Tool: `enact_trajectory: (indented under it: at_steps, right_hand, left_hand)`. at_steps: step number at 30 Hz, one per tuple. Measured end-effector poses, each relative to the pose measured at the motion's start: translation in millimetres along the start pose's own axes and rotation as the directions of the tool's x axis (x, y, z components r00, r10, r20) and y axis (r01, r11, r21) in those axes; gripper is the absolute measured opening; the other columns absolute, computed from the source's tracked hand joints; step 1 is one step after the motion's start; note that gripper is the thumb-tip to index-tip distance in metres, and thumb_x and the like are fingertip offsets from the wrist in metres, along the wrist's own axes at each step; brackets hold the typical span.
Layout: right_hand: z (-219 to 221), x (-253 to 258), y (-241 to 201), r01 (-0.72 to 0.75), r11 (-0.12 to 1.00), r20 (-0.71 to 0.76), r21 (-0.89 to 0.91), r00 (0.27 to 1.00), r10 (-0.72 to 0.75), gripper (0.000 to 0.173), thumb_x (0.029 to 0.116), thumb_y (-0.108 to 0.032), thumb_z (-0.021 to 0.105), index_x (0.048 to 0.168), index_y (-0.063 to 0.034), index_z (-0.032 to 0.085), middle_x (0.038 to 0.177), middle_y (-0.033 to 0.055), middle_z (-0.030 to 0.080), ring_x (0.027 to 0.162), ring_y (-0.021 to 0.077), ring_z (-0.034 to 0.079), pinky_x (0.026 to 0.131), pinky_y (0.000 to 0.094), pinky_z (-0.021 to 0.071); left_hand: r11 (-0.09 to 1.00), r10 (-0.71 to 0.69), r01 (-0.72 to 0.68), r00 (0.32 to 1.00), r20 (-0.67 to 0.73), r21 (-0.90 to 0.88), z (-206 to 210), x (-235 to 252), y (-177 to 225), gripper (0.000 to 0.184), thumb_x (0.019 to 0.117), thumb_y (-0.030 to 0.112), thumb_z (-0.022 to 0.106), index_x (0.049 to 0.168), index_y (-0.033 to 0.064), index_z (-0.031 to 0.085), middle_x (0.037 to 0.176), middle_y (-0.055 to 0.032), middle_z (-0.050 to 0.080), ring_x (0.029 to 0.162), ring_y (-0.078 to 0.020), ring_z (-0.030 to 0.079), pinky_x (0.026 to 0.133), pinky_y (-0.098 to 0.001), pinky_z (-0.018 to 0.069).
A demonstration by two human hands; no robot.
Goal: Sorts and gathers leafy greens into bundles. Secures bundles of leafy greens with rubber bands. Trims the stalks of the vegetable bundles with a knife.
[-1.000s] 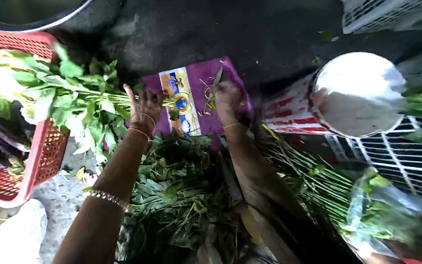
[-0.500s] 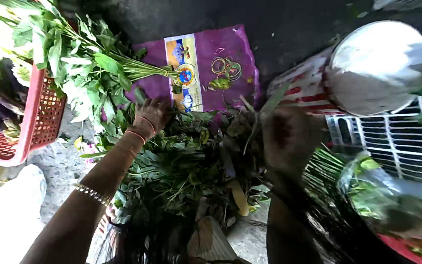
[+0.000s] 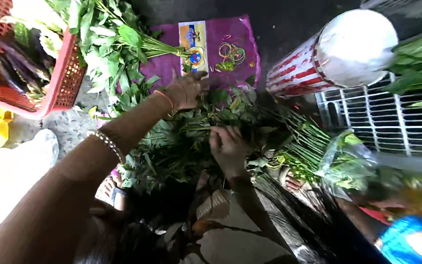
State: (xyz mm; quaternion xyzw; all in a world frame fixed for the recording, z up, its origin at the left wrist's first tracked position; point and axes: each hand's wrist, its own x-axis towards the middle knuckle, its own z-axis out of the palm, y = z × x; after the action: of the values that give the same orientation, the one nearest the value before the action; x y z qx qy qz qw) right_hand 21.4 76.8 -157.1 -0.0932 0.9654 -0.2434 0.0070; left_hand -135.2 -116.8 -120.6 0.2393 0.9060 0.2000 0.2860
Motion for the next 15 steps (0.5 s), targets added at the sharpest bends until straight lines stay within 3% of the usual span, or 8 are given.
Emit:
enact_trajectory:
  at_steps: [2, 4, 5, 7, 8, 9, 11, 15]
  right_hand:
    - [17.7, 8.9, -7.3, 0.094, 0.995, 0.078, -0.022, 0.993, -0.092, 0.029, 0.0960, -0.020, 0.062, 0.120, -0.0068, 0.073, 0.126, 0.0153, 0.069, 0.121, 0.0403, 0.061, 0.090, 0.0574, 0.0548]
    - [33.7, 20.9, -6.2, 0.092, 0.995, 0.241, -0.049, 0.967, -0.077, 0.044, 0.0919, -0.020, 0.070, 0.135, -0.0088, 0.066, 0.145, 0.0162, 0.057, 0.137, 0.0438, 0.049, 0.100, 0.0636, 0.0462]
    - [40.6, 26.6, -4.0, 0.067, 0.996, 0.309, -0.053, 0.950, -0.048, 0.050, 0.0899, -0.019, 0.073, 0.138, -0.0092, 0.063, 0.148, 0.0170, 0.054, 0.138, 0.0450, 0.046, 0.099, 0.0659, 0.0446]
    - [47.6, 33.2, -1.2, 0.050, 0.997, 0.328, -0.054, 0.944, -0.030, 0.049, 0.0864, -0.017, 0.077, 0.133, -0.0077, 0.065, 0.143, 0.0190, 0.056, 0.132, 0.0460, 0.050, 0.093, 0.0661, 0.0475]
    - [48.4, 32.8, -1.2, 0.077, 0.996, 0.284, -0.054, 0.957, -0.058, 0.041, 0.0849, -0.015, 0.078, 0.124, -0.0057, 0.069, 0.136, 0.0198, 0.059, 0.127, 0.0458, 0.053, 0.090, 0.0651, 0.0483]
    - [49.1, 30.1, -1.0, 0.119, 0.991, 0.232, -0.059, 0.967, -0.102, 0.033, 0.0844, -0.013, 0.077, 0.115, -0.0038, 0.071, 0.130, 0.0203, 0.062, 0.123, 0.0455, 0.056, 0.088, 0.0644, 0.0485]
    - [49.7, 21.4, -0.5, 0.193, 0.978, 0.173, -0.075, 0.969, -0.178, 0.025, 0.0850, -0.012, 0.075, 0.108, -0.0025, 0.072, 0.124, 0.0209, 0.064, 0.120, 0.0452, 0.057, 0.090, 0.0650, 0.0476]
    - [43.2, 3.3, -8.3, 0.210, 0.977, 0.229, -0.022, 0.953, -0.200, 0.020, 0.0862, -0.012, 0.073, 0.104, -0.0012, 0.071, 0.116, 0.0194, 0.067, 0.111, 0.0408, 0.065, 0.081, 0.0573, 0.0549]
  left_hand:
    - [0.999, -0.038, 0.038, 0.998, -0.058, -0.006, -19.5, -7.2, -9.9, 0.044, 0.1016, 0.027, 0.063, 0.143, 0.0132, 0.058, 0.146, -0.0186, 0.054, 0.133, -0.0404, 0.053, 0.104, -0.0639, 0.0444]
    - [0.995, -0.094, 0.091, 0.994, -0.059, -0.045, -30.1, -24.5, -19.7, 0.032, 0.1064, 0.021, 0.053, 0.129, 0.0023, 0.065, 0.132, -0.0225, 0.064, 0.124, -0.0413, 0.061, 0.105, -0.0612, 0.0455]
    - [0.993, -0.106, 0.104, 0.993, -0.043, -0.053, -28.7, -35.5, -26.0, 0.031, 0.1075, 0.020, 0.050, 0.125, -0.0012, 0.066, 0.126, -0.0244, 0.066, 0.121, -0.0425, 0.062, 0.104, -0.0621, 0.0454]
    - [0.986, -0.166, 0.167, 0.983, 0.079, -0.004, -23.2, -60.3, -27.1, 0.030, 0.1075, 0.018, 0.050, 0.123, -0.0012, 0.067, 0.124, -0.0243, 0.067, 0.119, -0.0430, 0.062, 0.103, -0.0632, 0.0454]
    - [0.965, -0.261, 0.248, 0.937, 0.232, 0.083, -27.0, -70.6, -17.0, 0.031, 0.1084, 0.018, 0.049, 0.130, 0.0032, 0.065, 0.132, -0.0216, 0.064, 0.126, -0.0411, 0.059, 0.107, -0.0617, 0.0437]
    - [0.934, -0.358, 0.312, 0.844, 0.400, 0.176, -32.3, -77.5, -5.1, 0.034, 0.1101, 0.019, 0.046, 0.140, 0.0089, 0.058, 0.142, -0.0191, 0.057, 0.135, -0.0403, 0.052, 0.110, -0.0617, 0.0401]
    - [0.966, -0.223, 0.190, 0.955, 0.195, 0.174, 6.5, -99.5, -27.4, 0.026, 0.1059, 0.022, 0.053, 0.122, 0.0115, 0.070, 0.121, -0.0183, 0.069, 0.113, -0.0424, 0.065, 0.090, -0.0660, 0.0506]
    - [0.977, -0.194, 0.182, 0.975, 0.109, 0.116, 14.3, -94.5, -46.7, 0.029, 0.1035, 0.016, 0.054, 0.128, 0.0084, 0.067, 0.130, -0.0197, 0.065, 0.121, -0.0434, 0.061, 0.095, -0.0658, 0.0494]
